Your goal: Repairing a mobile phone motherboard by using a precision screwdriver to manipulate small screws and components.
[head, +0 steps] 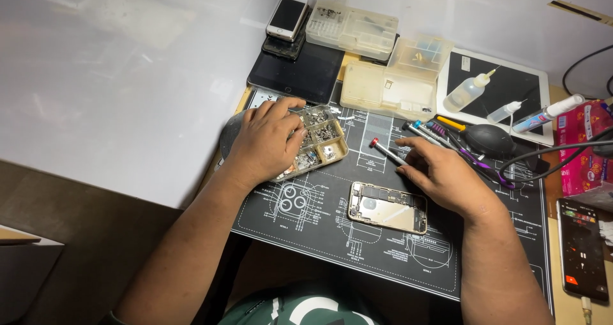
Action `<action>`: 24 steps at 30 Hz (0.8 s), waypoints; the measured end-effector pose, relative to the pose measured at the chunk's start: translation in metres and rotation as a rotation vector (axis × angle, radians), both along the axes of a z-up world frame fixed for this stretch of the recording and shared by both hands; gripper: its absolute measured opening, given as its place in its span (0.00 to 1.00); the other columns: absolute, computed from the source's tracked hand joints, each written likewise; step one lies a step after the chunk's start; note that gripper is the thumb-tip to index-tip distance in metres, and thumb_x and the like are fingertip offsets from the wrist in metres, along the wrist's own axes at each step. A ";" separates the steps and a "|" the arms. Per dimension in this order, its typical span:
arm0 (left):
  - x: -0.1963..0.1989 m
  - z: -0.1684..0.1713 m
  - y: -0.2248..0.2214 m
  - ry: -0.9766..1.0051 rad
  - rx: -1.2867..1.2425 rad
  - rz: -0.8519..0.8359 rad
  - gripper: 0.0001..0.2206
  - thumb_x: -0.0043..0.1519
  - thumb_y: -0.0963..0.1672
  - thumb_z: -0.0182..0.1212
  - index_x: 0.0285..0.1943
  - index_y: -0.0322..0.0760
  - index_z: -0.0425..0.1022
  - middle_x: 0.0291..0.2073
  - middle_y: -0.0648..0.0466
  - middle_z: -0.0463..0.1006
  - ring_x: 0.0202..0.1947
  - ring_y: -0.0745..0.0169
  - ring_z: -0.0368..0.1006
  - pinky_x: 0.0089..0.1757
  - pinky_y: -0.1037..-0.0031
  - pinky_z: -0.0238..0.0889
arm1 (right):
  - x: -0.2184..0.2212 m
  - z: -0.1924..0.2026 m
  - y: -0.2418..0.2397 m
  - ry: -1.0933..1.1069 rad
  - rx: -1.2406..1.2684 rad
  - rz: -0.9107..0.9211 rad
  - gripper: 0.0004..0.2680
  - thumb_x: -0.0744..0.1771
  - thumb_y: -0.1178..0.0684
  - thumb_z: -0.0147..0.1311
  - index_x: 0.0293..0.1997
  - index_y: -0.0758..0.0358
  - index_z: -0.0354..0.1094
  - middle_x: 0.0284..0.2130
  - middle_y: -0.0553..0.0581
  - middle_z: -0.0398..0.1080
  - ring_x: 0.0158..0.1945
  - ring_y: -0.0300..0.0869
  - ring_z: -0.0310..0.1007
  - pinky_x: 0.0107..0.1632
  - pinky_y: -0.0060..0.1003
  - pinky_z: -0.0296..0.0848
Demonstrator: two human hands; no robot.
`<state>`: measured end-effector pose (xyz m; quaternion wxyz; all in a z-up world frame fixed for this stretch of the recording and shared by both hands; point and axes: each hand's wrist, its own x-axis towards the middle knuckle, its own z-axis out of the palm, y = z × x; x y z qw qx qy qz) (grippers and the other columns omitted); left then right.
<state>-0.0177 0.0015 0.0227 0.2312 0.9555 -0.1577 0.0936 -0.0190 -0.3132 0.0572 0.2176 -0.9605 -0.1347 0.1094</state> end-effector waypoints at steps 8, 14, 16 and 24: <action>-0.002 0.002 0.003 0.101 -0.033 0.015 0.11 0.65 0.45 0.50 0.35 0.42 0.80 0.59 0.56 0.73 0.58 0.53 0.65 0.56 0.54 0.53 | 0.001 0.005 0.003 -0.019 0.012 0.001 0.18 0.66 0.55 0.58 0.63 0.55 0.66 0.38 0.65 0.80 0.42 0.59 0.81 0.44 0.52 0.77; 0.000 0.004 0.003 0.127 -0.021 0.025 0.13 0.66 0.46 0.50 0.37 0.43 0.82 0.60 0.57 0.73 0.60 0.53 0.64 0.58 0.54 0.52 | 0.001 0.003 0.003 -0.011 0.016 -0.008 0.18 0.66 0.55 0.58 0.63 0.55 0.67 0.38 0.66 0.80 0.42 0.60 0.81 0.45 0.53 0.77; 0.000 0.004 0.003 0.131 -0.026 0.026 0.13 0.66 0.45 0.50 0.37 0.43 0.82 0.60 0.57 0.73 0.60 0.53 0.64 0.58 0.53 0.51 | 0.001 0.002 0.003 -0.005 0.017 -0.012 0.18 0.66 0.54 0.58 0.63 0.55 0.67 0.38 0.66 0.80 0.42 0.60 0.81 0.45 0.52 0.77; 0.005 0.002 0.003 0.142 0.004 0.026 0.13 0.67 0.45 0.49 0.39 0.44 0.82 0.59 0.57 0.73 0.60 0.56 0.64 0.59 0.54 0.51 | 0.001 0.004 0.003 -0.004 0.033 -0.010 0.18 0.65 0.55 0.58 0.63 0.57 0.67 0.38 0.67 0.80 0.42 0.61 0.81 0.44 0.54 0.77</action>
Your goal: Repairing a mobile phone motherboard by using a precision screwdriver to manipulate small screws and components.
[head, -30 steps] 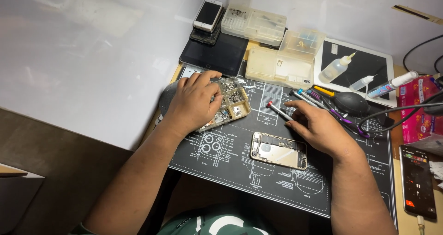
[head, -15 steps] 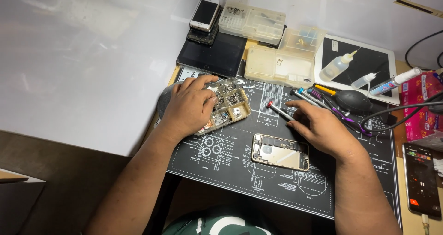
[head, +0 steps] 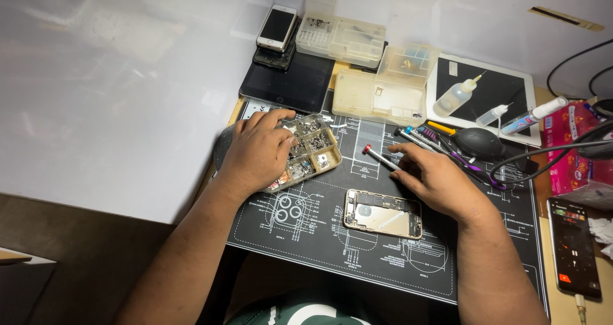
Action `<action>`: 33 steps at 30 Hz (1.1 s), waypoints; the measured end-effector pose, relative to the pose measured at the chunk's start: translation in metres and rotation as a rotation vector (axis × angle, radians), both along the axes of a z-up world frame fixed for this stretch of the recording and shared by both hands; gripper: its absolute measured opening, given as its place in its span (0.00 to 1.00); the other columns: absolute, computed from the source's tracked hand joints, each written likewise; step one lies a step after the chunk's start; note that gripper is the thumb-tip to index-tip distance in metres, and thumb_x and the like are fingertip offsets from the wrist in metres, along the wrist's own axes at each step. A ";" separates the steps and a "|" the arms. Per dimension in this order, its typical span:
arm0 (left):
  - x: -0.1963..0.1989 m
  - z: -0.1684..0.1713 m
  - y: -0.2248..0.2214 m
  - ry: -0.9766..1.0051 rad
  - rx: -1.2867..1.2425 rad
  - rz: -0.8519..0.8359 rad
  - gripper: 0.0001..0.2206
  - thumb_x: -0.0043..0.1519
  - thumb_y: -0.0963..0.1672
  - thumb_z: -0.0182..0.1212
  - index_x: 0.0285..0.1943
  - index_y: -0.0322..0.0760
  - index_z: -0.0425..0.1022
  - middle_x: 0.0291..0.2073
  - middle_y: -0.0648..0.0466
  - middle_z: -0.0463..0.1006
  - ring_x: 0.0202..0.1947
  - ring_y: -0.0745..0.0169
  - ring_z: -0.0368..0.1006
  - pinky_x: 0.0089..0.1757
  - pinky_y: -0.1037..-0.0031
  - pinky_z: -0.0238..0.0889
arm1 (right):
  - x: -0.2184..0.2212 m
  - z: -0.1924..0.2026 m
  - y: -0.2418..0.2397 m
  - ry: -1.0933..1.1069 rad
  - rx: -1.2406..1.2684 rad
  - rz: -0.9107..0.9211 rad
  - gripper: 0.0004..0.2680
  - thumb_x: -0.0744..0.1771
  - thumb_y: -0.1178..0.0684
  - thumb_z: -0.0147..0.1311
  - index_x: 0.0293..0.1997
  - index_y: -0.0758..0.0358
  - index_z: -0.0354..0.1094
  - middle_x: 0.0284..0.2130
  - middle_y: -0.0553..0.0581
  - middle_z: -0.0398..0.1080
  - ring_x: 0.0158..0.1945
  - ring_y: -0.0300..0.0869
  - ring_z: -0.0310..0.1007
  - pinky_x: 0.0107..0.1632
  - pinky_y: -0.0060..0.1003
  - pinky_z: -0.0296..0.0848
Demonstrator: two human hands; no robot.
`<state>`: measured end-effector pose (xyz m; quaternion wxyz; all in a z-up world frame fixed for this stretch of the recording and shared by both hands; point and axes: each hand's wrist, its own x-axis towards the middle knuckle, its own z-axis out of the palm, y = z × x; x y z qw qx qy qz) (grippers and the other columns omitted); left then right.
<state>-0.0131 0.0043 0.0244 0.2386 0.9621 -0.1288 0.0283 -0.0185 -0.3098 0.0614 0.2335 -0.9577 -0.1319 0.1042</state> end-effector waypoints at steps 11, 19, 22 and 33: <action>-0.004 0.001 -0.010 -0.116 0.115 -0.037 0.10 0.64 0.44 0.55 0.41 0.43 0.84 0.59 0.56 0.73 0.58 0.54 0.65 0.56 0.54 0.53 | -0.003 -0.002 -0.004 -0.011 0.025 0.002 0.17 0.65 0.55 0.59 0.62 0.58 0.68 0.38 0.65 0.80 0.42 0.60 0.81 0.45 0.54 0.77; 0.007 -0.015 -0.024 -0.228 0.185 0.079 0.03 0.55 0.44 0.70 0.32 0.43 0.84 0.57 0.56 0.74 0.55 0.51 0.66 0.52 0.54 0.54 | -0.001 -0.004 -0.006 -0.018 0.051 -0.014 0.16 0.65 0.56 0.59 0.60 0.57 0.70 0.36 0.64 0.80 0.41 0.59 0.81 0.44 0.52 0.76; 0.010 -0.017 -0.027 -0.211 0.220 0.100 0.03 0.53 0.44 0.72 0.32 0.43 0.85 0.58 0.55 0.75 0.54 0.50 0.67 0.51 0.55 0.55 | 0.000 -0.006 -0.007 -0.025 0.061 -0.003 0.16 0.65 0.56 0.59 0.60 0.58 0.69 0.36 0.65 0.80 0.41 0.60 0.80 0.44 0.54 0.76; -0.003 0.011 -0.017 -0.030 0.023 0.097 0.06 0.56 0.45 0.63 0.34 0.40 0.83 0.62 0.53 0.72 0.58 0.46 0.67 0.56 0.49 0.55 | 0.003 -0.006 -0.009 -0.051 0.056 0.028 0.16 0.65 0.55 0.59 0.60 0.57 0.69 0.35 0.63 0.80 0.41 0.59 0.80 0.45 0.54 0.76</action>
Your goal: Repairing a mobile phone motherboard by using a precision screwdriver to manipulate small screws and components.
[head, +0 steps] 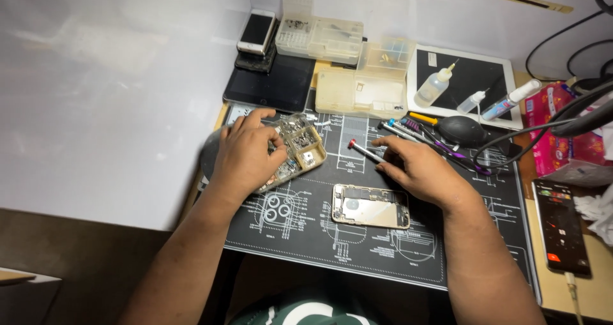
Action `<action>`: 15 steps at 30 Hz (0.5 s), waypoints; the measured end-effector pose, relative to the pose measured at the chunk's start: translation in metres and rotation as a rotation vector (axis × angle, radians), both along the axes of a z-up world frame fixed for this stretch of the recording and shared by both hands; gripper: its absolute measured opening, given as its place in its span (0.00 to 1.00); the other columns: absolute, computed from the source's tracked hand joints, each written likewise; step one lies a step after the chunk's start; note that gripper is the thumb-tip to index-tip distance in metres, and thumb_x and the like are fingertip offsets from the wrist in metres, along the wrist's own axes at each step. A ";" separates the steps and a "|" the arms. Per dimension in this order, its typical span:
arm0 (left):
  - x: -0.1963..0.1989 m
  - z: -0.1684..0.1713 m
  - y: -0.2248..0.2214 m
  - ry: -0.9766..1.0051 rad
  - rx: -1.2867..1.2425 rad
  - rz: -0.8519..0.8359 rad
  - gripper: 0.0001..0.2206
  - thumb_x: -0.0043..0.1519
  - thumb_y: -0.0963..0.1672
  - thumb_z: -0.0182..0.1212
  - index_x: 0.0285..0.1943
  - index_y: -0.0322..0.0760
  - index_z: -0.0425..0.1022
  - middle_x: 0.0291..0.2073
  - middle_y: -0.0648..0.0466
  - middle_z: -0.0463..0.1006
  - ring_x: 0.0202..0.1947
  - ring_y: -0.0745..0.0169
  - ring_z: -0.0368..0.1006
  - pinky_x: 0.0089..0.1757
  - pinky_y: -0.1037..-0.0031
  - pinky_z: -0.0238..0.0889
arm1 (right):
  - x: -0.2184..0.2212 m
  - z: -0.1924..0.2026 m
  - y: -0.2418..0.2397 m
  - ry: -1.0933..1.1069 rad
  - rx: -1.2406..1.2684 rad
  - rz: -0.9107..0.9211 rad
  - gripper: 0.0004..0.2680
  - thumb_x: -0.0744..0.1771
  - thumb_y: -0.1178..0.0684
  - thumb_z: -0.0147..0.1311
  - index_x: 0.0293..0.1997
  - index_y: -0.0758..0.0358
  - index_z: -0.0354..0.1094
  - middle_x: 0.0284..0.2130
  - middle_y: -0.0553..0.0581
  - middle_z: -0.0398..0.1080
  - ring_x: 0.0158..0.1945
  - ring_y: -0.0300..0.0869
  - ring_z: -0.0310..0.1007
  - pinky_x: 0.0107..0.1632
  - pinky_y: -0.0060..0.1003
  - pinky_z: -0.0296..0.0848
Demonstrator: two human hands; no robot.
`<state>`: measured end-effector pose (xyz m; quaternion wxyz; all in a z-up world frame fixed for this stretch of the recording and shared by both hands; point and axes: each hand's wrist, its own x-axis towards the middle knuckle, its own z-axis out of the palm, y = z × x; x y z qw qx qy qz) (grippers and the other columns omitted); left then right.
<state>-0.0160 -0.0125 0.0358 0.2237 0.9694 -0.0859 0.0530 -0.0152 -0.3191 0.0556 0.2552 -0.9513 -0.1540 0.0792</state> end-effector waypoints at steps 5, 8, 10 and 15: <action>0.000 0.003 0.008 0.078 0.000 0.029 0.06 0.59 0.44 0.60 0.35 0.42 0.83 0.64 0.51 0.70 0.61 0.47 0.66 0.58 0.48 0.55 | 0.002 -0.001 -0.001 -0.003 0.006 0.023 0.15 0.65 0.55 0.59 0.59 0.59 0.68 0.36 0.64 0.80 0.43 0.61 0.80 0.46 0.55 0.76; -0.002 -0.002 0.011 0.081 -0.016 0.020 0.07 0.61 0.45 0.59 0.38 0.41 0.82 0.65 0.51 0.68 0.62 0.46 0.65 0.58 0.47 0.54 | 0.000 -0.003 -0.002 -0.007 -0.002 0.026 0.15 0.65 0.55 0.59 0.59 0.59 0.68 0.36 0.63 0.80 0.43 0.60 0.80 0.47 0.54 0.76; -0.002 0.001 0.012 0.087 -0.041 0.015 0.08 0.62 0.45 0.58 0.39 0.40 0.82 0.66 0.50 0.67 0.63 0.45 0.64 0.59 0.46 0.54 | 0.000 -0.001 -0.002 -0.018 -0.004 0.021 0.15 0.65 0.55 0.59 0.59 0.59 0.68 0.36 0.62 0.80 0.43 0.59 0.80 0.46 0.53 0.76; -0.003 0.007 0.013 0.125 -0.065 0.021 0.08 0.64 0.45 0.56 0.42 0.39 0.80 0.67 0.49 0.65 0.66 0.44 0.60 0.61 0.45 0.52 | -0.002 -0.006 -0.006 -0.013 -0.007 0.035 0.16 0.65 0.55 0.59 0.60 0.58 0.68 0.37 0.62 0.80 0.43 0.59 0.80 0.47 0.54 0.76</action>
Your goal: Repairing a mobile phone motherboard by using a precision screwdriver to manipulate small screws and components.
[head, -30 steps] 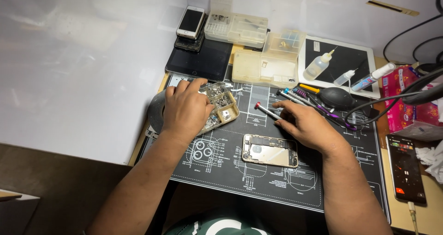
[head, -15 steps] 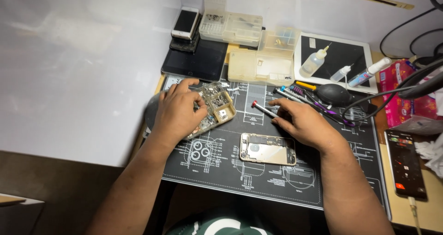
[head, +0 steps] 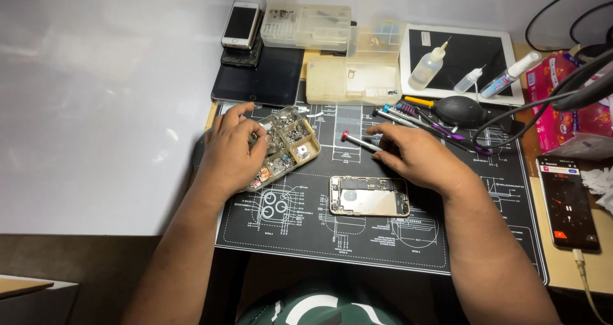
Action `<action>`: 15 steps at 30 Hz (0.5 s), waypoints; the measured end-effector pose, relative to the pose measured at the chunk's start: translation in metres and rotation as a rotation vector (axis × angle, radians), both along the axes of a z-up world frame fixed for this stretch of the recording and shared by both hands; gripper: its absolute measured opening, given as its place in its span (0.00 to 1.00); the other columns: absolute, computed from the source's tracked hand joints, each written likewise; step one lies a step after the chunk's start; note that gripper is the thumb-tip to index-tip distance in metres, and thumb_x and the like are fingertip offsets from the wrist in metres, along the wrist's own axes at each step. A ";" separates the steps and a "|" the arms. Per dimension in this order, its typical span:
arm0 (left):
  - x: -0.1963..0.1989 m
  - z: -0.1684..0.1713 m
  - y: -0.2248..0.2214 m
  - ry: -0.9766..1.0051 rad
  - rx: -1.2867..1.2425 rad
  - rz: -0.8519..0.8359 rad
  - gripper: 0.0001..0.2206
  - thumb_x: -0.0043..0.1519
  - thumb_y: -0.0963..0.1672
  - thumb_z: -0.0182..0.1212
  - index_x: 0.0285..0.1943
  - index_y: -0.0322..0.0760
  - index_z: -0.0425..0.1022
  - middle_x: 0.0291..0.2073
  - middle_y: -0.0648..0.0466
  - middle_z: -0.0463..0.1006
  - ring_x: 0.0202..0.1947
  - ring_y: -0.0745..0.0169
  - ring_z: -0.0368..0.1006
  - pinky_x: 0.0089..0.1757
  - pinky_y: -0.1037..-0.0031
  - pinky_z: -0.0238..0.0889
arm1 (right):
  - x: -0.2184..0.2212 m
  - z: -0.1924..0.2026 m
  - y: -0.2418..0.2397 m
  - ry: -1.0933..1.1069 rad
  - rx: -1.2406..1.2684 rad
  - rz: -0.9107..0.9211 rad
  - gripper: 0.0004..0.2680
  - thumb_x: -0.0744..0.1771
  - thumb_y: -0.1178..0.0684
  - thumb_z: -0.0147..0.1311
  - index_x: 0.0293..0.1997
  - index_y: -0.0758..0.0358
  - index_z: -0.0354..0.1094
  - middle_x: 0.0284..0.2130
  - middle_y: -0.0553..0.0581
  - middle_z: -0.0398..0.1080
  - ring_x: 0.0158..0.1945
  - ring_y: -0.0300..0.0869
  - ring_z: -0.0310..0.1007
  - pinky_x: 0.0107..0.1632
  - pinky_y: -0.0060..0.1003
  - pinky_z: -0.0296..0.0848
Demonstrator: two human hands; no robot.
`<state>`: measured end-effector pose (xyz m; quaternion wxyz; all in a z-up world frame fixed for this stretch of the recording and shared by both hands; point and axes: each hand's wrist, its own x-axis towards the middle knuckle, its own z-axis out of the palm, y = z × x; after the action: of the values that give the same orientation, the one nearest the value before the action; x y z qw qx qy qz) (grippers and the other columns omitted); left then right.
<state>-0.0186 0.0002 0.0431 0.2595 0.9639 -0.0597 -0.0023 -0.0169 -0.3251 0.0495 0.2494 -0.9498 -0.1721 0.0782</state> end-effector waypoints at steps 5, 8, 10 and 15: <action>0.005 -0.007 0.001 -0.006 0.013 -0.023 0.09 0.65 0.46 0.53 0.44 0.42 0.78 0.67 0.51 0.64 0.66 0.45 0.59 0.61 0.45 0.52 | 0.002 0.004 0.002 0.010 -0.032 0.000 0.15 0.65 0.54 0.59 0.59 0.57 0.68 0.37 0.62 0.80 0.44 0.59 0.80 0.48 0.54 0.76; 0.007 -0.012 0.002 -0.018 0.017 -0.023 0.09 0.65 0.47 0.53 0.44 0.43 0.77 0.67 0.53 0.64 0.67 0.47 0.58 0.61 0.45 0.52 | 0.006 0.002 0.002 0.006 -0.042 -0.002 0.15 0.65 0.54 0.59 0.59 0.56 0.68 0.37 0.61 0.80 0.44 0.59 0.79 0.47 0.54 0.76; 0.005 -0.015 -0.001 -0.018 0.026 -0.029 0.08 0.66 0.47 0.53 0.44 0.44 0.77 0.67 0.54 0.64 0.67 0.48 0.58 0.60 0.45 0.53 | 0.003 0.000 0.001 -0.002 -0.048 -0.005 0.15 0.66 0.53 0.59 0.59 0.56 0.68 0.37 0.61 0.79 0.44 0.59 0.79 0.47 0.54 0.76; 0.002 -0.011 -0.001 -0.024 0.015 -0.046 0.08 0.66 0.47 0.51 0.44 0.43 0.76 0.66 0.53 0.65 0.66 0.48 0.59 0.60 0.47 0.53 | 0.003 0.002 0.001 0.002 -0.034 -0.005 0.15 0.65 0.55 0.58 0.58 0.57 0.69 0.38 0.62 0.80 0.45 0.59 0.79 0.47 0.53 0.76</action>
<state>-0.0171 -0.0012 0.0317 0.2512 0.9642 -0.0851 0.0028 -0.0134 -0.3241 0.0510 0.2333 -0.9543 -0.1683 0.0814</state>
